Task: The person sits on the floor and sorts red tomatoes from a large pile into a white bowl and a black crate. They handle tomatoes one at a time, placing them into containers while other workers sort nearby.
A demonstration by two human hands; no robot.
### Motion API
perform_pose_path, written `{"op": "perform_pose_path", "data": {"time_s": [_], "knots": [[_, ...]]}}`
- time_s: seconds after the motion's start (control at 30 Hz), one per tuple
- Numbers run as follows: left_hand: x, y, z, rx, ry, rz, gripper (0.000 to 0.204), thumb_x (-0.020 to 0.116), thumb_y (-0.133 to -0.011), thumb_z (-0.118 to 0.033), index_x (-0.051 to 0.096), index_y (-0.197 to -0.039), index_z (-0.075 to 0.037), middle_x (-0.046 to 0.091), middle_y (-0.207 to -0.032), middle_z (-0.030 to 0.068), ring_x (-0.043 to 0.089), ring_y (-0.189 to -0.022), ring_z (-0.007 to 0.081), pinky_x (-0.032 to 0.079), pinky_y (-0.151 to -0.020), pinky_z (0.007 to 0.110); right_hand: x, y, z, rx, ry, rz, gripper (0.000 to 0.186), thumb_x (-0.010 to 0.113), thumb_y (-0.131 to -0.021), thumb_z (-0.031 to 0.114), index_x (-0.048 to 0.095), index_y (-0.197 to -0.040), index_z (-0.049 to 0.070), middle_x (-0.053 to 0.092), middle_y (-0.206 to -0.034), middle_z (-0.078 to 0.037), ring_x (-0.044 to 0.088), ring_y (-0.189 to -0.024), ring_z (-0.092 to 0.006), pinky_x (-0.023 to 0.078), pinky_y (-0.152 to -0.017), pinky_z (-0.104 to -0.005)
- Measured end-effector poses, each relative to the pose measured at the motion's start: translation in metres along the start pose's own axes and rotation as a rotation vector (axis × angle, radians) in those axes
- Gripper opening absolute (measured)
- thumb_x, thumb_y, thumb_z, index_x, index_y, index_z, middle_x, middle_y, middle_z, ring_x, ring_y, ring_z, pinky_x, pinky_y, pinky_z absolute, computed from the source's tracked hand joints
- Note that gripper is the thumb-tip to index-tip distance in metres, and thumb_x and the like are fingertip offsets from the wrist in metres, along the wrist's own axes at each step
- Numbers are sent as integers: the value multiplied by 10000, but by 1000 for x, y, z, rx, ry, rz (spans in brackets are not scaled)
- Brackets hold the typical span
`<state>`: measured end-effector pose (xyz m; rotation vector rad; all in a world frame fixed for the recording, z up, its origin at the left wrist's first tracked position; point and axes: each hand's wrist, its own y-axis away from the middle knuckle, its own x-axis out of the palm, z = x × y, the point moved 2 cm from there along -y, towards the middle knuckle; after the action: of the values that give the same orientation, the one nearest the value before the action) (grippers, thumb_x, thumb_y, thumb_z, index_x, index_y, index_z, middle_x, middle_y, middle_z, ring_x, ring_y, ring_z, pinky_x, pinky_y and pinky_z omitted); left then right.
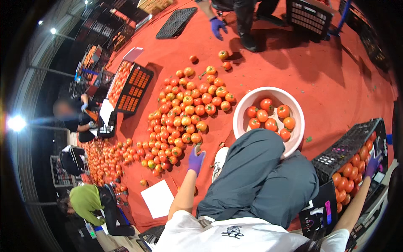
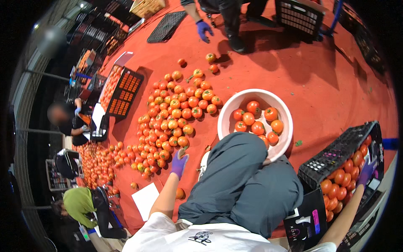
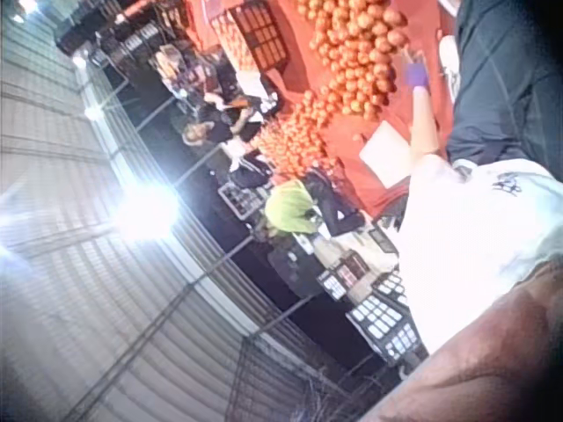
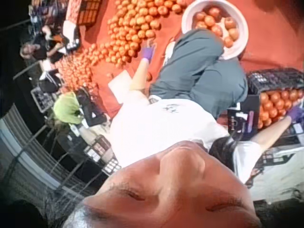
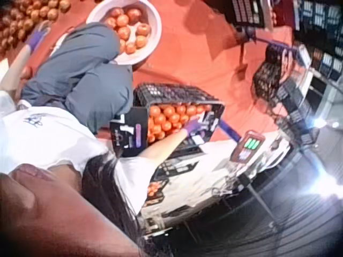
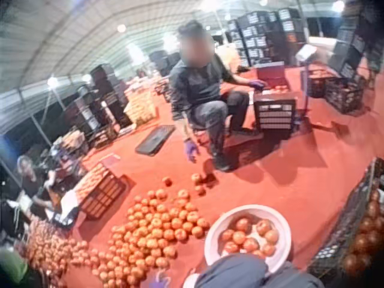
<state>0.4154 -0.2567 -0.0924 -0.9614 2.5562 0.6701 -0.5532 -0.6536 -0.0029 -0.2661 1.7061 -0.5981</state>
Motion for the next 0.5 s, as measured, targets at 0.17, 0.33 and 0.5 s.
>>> {"op": "perform_pose_path", "data": {"time_s": [0.17,0.33,0.5], "knots": [[39,-57,18,43,-288,-9,599,726,-814,-253,499,-1345,-93,475,-1365,205,454,-1279,320,436,-995,414,-179,20,278,-158,-759,169,501,469,-1003,278,376,-1426,26,387,-1473,-157,354,-1373,-284,272,-1134,-404],[103,-167,-48,30,-467,-181,923,842,-654,-401,398,-1440,-206,70,-1566,248,167,-1407,497,323,-1095,525,-286,88,402,-219,-738,329,447,440,-963,160,432,-1384,9,380,-1479,-152,333,-1387,-288,233,-1150,-394],[134,-223,-82,-254,-634,-156,1070,825,-612,-553,270,-1477,-256,35,-1563,249,79,-1378,591,276,-1083,629,-279,144,403,-122,-786,459,465,465,-933,140,436,-1373,-10,366,-1485,-159,339,-1380,-290,254,-1141,-394]]}}
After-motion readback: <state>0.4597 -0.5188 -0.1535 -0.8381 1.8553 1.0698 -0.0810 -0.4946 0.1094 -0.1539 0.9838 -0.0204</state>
